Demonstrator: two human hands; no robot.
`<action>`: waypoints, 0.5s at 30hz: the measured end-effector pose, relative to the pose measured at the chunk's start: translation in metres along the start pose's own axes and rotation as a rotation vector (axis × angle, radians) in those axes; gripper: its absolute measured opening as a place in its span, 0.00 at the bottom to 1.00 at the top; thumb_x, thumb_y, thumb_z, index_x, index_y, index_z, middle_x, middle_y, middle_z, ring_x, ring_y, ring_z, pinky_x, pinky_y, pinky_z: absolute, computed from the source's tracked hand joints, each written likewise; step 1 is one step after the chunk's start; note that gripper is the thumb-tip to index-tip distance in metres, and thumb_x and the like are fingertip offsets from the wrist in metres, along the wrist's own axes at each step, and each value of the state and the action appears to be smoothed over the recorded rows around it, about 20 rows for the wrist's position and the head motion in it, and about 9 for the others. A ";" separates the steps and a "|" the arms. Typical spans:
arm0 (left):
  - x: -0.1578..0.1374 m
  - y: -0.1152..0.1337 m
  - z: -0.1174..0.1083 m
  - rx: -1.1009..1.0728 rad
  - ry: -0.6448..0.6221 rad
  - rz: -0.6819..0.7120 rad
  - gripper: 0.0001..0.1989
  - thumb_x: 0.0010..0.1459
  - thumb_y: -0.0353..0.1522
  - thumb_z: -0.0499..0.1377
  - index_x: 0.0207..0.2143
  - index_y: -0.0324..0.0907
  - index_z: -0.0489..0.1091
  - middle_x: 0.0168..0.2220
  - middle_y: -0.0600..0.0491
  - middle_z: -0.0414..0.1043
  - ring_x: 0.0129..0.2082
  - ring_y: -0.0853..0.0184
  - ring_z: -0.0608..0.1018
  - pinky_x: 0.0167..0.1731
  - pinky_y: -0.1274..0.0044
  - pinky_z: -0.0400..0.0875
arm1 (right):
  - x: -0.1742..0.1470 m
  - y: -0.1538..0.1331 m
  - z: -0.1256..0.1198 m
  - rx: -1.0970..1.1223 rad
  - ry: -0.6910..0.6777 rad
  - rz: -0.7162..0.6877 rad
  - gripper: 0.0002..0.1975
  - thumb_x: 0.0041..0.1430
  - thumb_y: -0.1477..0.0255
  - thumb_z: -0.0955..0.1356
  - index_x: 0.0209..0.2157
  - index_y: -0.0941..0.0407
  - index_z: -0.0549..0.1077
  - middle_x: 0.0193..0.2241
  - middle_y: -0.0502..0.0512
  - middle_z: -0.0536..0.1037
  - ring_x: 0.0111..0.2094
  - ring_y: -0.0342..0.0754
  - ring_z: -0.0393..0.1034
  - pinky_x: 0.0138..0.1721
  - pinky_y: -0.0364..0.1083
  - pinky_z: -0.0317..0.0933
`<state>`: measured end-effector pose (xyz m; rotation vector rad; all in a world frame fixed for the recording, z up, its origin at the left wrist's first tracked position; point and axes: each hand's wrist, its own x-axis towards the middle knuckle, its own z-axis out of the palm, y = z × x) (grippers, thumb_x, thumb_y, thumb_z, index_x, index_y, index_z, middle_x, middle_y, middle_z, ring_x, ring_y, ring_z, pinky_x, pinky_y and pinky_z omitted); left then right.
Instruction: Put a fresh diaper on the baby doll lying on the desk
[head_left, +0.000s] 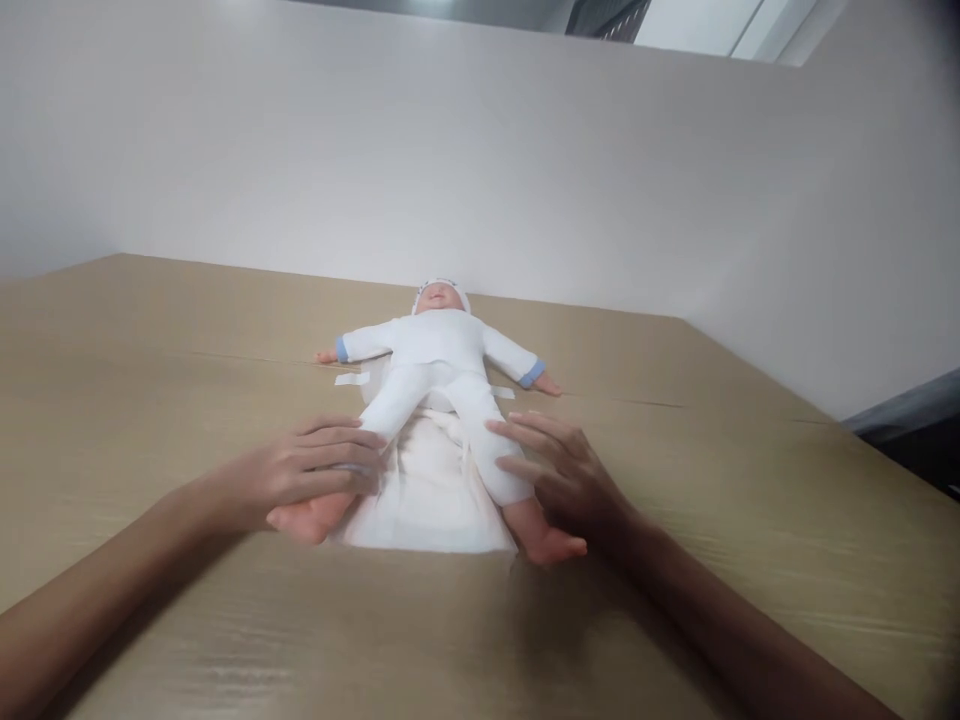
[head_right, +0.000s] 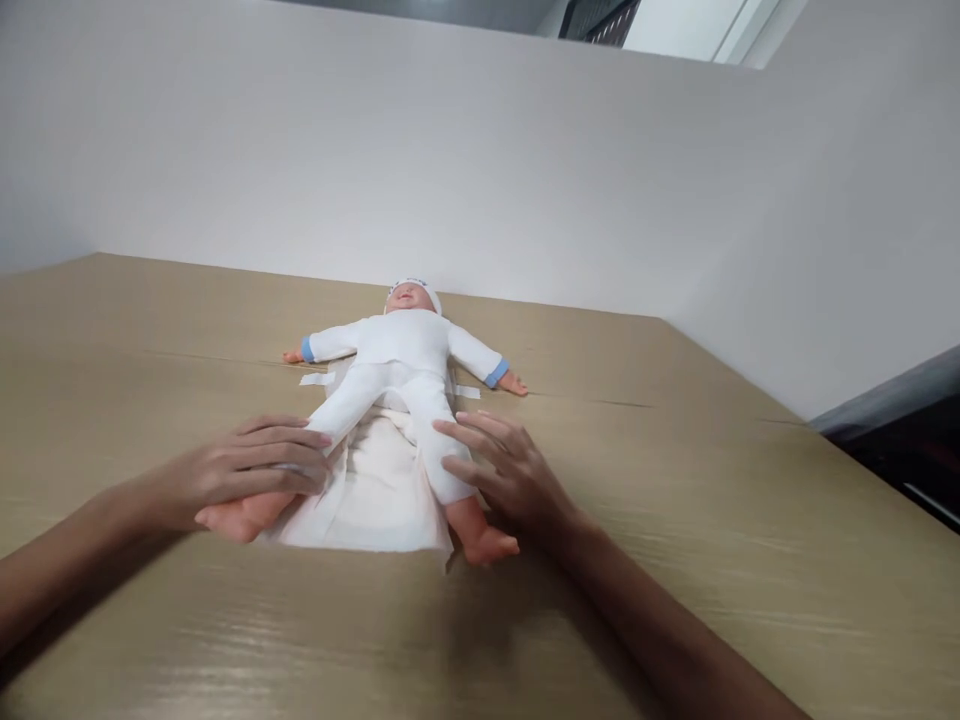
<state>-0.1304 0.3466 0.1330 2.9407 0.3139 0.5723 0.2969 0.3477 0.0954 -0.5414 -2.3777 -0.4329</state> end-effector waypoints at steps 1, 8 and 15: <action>-0.001 -0.001 0.001 -0.003 -0.004 -0.009 0.21 0.75 0.32 0.55 0.67 0.44 0.70 0.65 0.44 0.76 0.72 0.52 0.71 0.76 0.58 0.62 | -0.001 0.000 0.000 0.004 -0.009 0.006 0.08 0.78 0.74 0.64 0.53 0.53 0.73 0.68 0.59 0.73 0.71 0.56 0.64 0.68 0.60 0.62; -0.001 -0.001 0.003 0.021 -0.009 -0.017 0.19 0.77 0.30 0.53 0.66 0.44 0.71 0.65 0.44 0.77 0.73 0.55 0.71 0.77 0.62 0.60 | 0.001 -0.001 0.005 -0.004 -0.020 0.026 0.08 0.79 0.77 0.64 0.51 0.53 0.73 0.65 0.58 0.75 0.69 0.54 0.66 0.64 0.57 0.64; 0.002 0.003 0.005 0.047 -0.058 -0.033 0.20 0.75 0.29 0.57 0.67 0.43 0.70 0.67 0.43 0.75 0.74 0.54 0.68 0.76 0.59 0.63 | 0.008 0.001 0.001 0.025 -0.030 0.069 0.14 0.75 0.82 0.64 0.46 0.52 0.79 0.63 0.51 0.78 0.64 0.50 0.72 0.60 0.53 0.69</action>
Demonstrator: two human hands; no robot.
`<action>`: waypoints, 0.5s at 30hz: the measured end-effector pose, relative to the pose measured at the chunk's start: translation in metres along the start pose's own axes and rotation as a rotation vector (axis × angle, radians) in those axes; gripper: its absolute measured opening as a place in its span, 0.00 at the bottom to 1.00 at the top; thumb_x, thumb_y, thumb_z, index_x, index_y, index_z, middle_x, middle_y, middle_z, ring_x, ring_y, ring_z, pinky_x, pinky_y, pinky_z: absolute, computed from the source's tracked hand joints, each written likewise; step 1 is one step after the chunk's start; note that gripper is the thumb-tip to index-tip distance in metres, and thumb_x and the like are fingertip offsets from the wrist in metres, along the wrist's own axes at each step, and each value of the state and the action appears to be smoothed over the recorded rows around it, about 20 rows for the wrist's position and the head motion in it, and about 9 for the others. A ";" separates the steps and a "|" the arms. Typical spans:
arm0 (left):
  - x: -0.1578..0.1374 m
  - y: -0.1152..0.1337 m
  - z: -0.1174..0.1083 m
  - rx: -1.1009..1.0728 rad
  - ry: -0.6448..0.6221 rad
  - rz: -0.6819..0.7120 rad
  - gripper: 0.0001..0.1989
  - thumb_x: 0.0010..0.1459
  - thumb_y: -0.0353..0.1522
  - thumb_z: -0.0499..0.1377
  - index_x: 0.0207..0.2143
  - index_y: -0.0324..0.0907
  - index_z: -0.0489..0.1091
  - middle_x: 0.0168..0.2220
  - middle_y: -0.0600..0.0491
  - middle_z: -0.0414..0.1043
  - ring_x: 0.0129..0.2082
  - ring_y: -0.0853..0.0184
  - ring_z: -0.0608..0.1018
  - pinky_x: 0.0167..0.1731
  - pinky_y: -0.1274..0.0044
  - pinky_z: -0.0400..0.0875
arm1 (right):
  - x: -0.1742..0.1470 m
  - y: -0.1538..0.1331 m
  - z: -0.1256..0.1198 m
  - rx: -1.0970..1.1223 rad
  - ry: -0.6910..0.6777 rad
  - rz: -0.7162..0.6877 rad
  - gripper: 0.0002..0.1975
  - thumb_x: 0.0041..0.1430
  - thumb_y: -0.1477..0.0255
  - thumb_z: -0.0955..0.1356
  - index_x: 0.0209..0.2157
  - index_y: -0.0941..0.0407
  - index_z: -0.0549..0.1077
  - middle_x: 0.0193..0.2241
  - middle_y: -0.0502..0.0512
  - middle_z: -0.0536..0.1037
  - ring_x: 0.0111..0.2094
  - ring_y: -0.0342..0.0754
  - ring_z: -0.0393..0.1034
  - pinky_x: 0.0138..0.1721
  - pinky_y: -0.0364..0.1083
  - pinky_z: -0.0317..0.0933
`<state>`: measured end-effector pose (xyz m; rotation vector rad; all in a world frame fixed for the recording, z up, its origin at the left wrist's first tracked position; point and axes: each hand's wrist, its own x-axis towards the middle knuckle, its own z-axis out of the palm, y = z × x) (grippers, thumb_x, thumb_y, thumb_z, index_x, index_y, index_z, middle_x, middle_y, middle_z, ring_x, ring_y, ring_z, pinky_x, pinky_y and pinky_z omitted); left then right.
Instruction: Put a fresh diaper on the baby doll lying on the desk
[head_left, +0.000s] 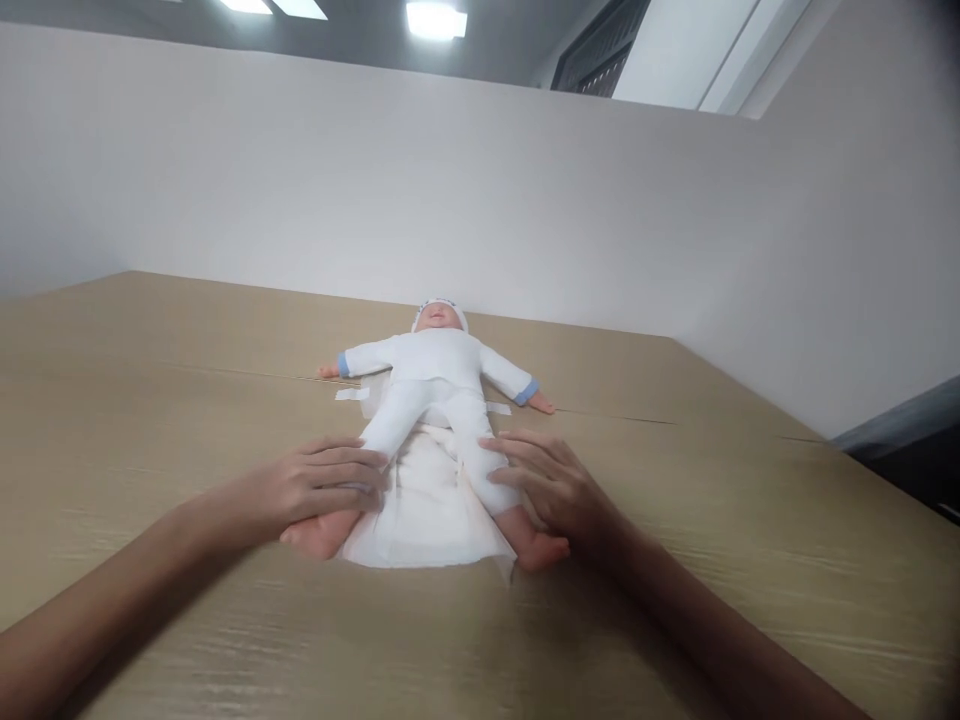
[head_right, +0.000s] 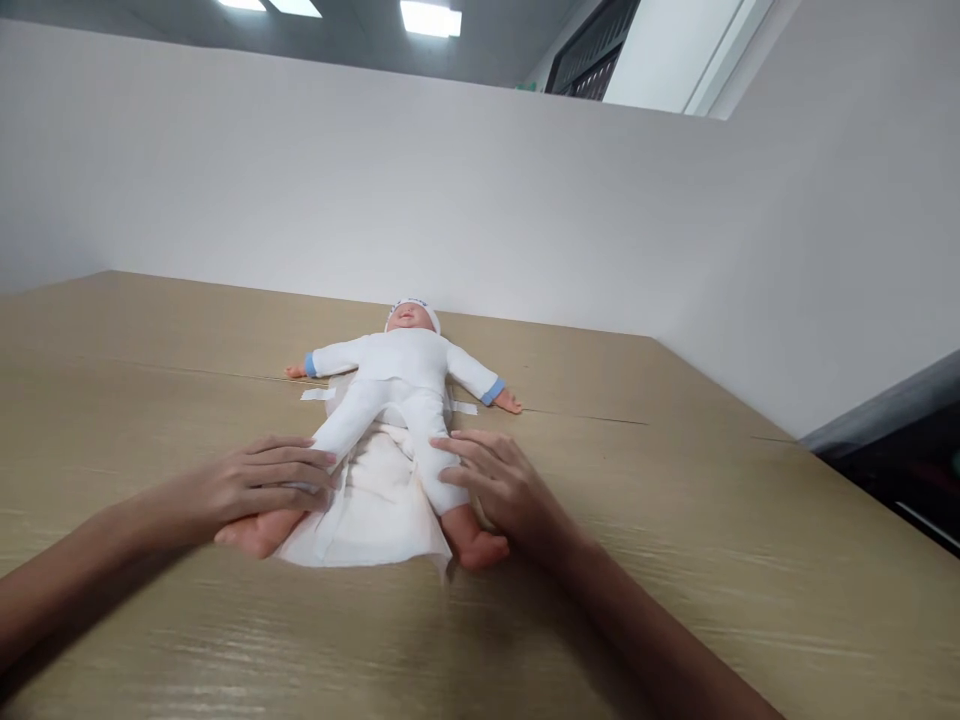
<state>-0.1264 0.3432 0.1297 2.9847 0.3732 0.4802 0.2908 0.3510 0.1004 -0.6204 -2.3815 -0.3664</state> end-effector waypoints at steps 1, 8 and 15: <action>0.001 0.001 0.000 -0.016 -0.009 -0.014 0.21 0.75 0.28 0.57 0.68 0.43 0.70 0.67 0.43 0.75 0.74 0.54 0.68 0.75 0.58 0.64 | 0.001 0.001 -0.002 0.022 -0.006 0.004 0.16 0.74 0.82 0.63 0.45 0.51 0.79 0.62 0.50 0.79 0.62 0.49 0.73 0.59 0.52 0.70; 0.006 0.009 -0.007 -0.213 -0.054 -0.176 0.29 0.68 0.22 0.60 0.68 0.48 0.72 0.66 0.44 0.75 0.72 0.51 0.71 0.71 0.56 0.71 | 0.015 -0.014 -0.022 0.209 -0.166 0.215 0.15 0.73 0.79 0.60 0.42 0.55 0.78 0.61 0.53 0.80 0.54 0.53 0.75 0.54 0.55 0.67; 0.019 0.043 -0.021 -0.345 -0.103 -0.424 0.23 0.76 0.37 0.57 0.71 0.55 0.67 0.74 0.50 0.65 0.73 0.51 0.68 0.71 0.61 0.69 | 0.024 -0.067 -0.028 0.043 -0.230 0.381 0.32 0.61 0.42 0.76 0.47 0.56 0.76 0.61 0.61 0.78 0.54 0.63 0.74 0.53 0.61 0.66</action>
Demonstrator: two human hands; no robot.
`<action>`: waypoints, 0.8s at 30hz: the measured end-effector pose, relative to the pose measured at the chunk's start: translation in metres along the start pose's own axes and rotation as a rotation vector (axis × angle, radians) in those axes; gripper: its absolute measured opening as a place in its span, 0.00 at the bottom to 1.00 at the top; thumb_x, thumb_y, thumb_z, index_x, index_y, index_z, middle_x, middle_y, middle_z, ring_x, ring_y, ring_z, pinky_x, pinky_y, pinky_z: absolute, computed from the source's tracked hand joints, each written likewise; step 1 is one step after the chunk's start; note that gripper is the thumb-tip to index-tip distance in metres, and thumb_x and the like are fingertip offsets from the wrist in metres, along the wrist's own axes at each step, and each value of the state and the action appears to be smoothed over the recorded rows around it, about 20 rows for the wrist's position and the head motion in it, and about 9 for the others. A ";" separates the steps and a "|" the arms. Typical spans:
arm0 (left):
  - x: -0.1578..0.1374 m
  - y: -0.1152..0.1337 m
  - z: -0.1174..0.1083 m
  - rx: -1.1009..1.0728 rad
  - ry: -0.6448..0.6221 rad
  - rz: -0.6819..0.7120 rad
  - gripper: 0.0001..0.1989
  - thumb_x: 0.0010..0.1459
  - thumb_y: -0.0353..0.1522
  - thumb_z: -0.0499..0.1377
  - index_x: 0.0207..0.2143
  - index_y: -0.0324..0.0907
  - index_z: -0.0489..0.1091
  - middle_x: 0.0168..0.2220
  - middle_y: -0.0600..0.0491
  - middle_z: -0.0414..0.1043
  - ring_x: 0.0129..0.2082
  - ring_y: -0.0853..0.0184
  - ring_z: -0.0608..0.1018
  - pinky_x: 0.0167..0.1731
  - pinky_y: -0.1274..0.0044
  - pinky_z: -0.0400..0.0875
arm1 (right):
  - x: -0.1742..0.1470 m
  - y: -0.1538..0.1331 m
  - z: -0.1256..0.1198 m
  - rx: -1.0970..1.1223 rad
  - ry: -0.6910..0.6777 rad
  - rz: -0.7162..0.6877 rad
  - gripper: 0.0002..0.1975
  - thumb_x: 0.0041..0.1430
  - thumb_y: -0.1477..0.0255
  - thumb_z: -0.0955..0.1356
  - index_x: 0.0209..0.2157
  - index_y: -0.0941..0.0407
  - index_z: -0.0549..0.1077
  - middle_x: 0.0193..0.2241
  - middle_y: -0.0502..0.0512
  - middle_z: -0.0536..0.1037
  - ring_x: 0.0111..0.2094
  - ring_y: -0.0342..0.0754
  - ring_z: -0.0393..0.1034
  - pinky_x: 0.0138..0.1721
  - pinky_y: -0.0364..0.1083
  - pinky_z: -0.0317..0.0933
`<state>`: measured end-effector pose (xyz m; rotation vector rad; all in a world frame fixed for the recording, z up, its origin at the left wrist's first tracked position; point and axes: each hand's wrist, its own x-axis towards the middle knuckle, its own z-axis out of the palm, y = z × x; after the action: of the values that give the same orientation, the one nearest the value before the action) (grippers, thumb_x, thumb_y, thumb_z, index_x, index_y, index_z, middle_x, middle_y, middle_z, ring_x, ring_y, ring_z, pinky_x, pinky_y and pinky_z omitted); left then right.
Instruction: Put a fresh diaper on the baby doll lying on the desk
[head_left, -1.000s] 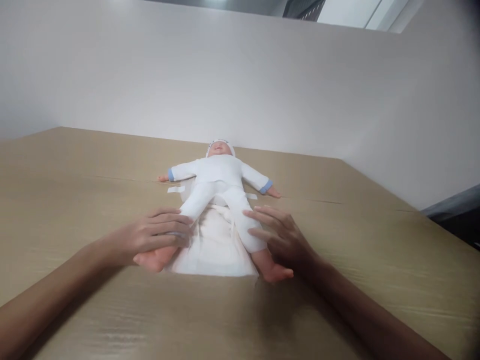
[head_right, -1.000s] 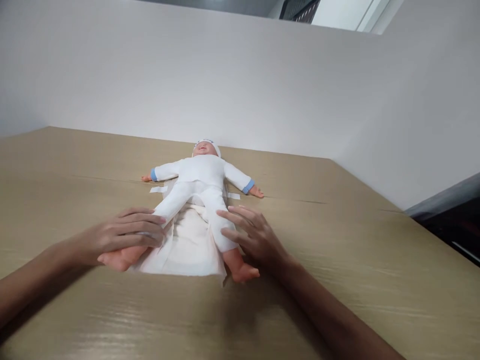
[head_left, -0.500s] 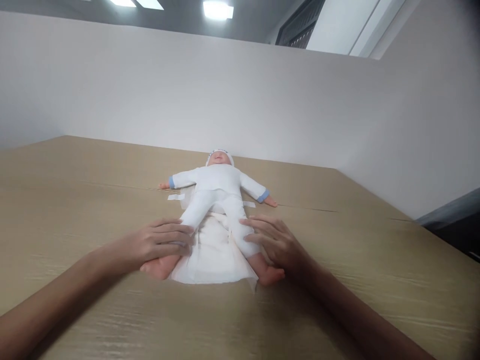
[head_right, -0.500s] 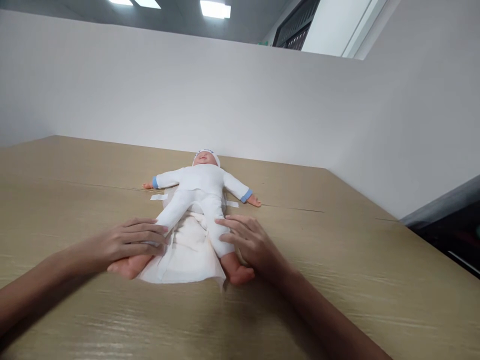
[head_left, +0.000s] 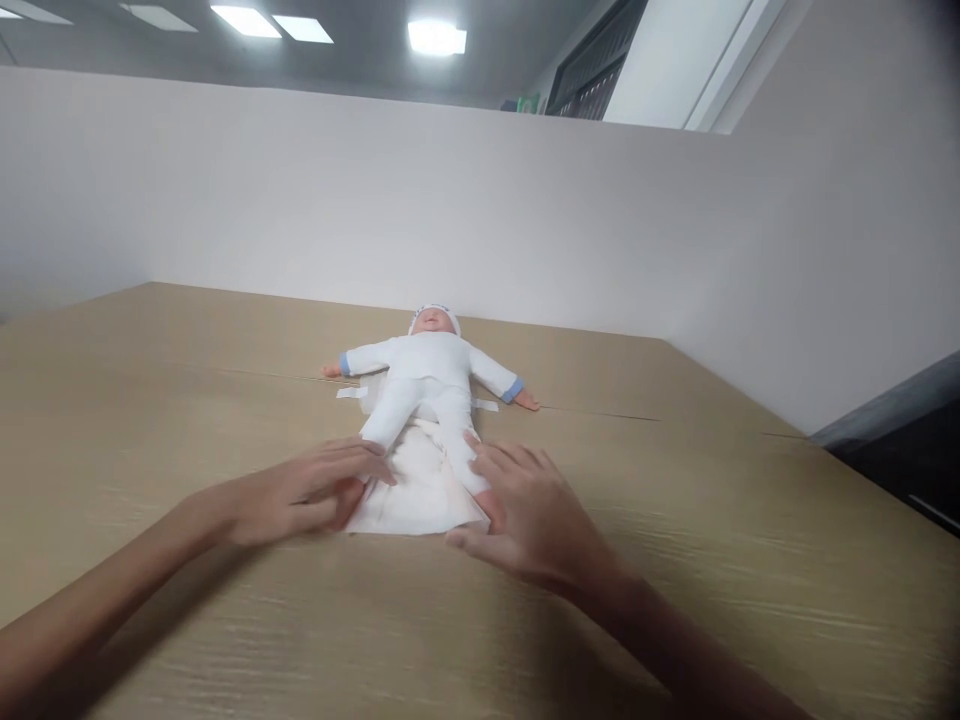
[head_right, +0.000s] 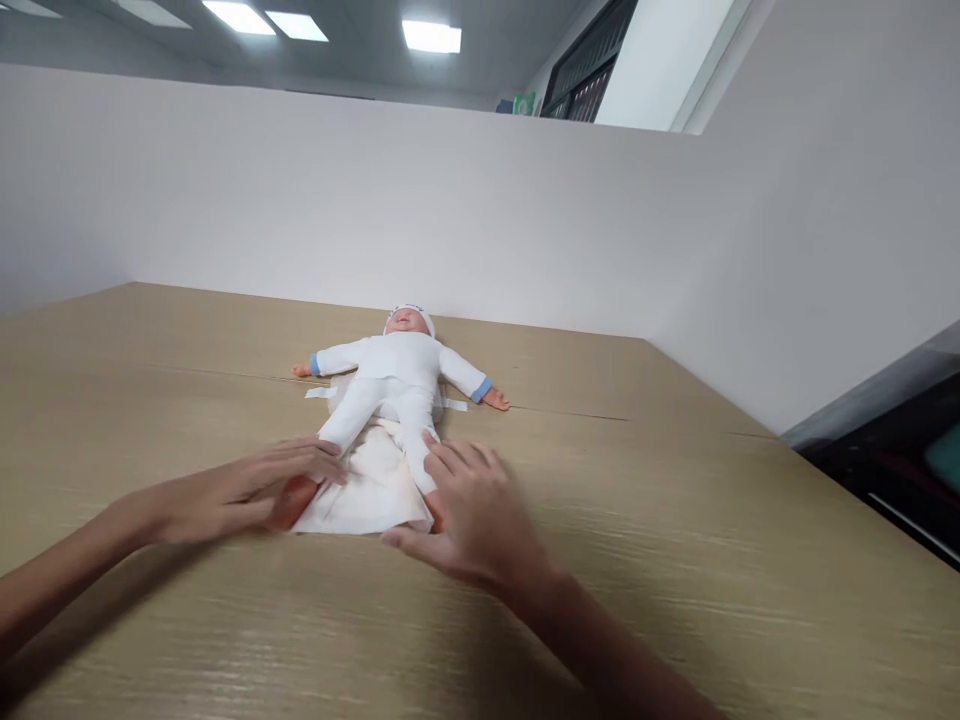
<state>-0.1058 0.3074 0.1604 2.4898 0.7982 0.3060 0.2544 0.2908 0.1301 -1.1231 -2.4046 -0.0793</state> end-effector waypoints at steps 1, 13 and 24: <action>0.002 0.005 0.006 0.015 0.013 -0.015 0.25 0.74 0.42 0.61 0.70 0.54 0.66 0.74 0.49 0.64 0.74 0.49 0.67 0.71 0.59 0.68 | -0.002 -0.005 0.004 -0.021 0.013 -0.003 0.38 0.55 0.38 0.78 0.49 0.57 0.76 0.63 0.63 0.77 0.55 0.64 0.74 0.54 0.62 0.66; 0.022 0.007 0.039 0.104 0.290 -0.098 0.09 0.76 0.34 0.53 0.55 0.48 0.67 0.71 0.45 0.62 0.64 0.50 0.71 0.62 0.56 0.67 | 0.000 -0.008 0.035 -0.238 0.194 -0.030 0.15 0.64 0.82 0.70 0.50 0.55 0.78 0.51 0.62 0.83 0.48 0.58 0.77 0.51 0.55 0.68; 0.091 -0.035 -0.027 -0.172 0.426 -0.174 0.24 0.77 0.52 0.52 0.60 0.45 0.68 0.61 0.46 0.71 0.62 0.51 0.71 0.63 0.61 0.66 | 0.082 0.037 0.015 0.137 0.155 0.293 0.10 0.70 0.71 0.61 0.40 0.57 0.73 0.35 0.60 0.78 0.36 0.53 0.70 0.38 0.47 0.56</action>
<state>-0.0586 0.3966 0.1704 2.2032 1.0971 0.8230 0.2304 0.3772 0.1480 -1.3383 -2.0557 0.0909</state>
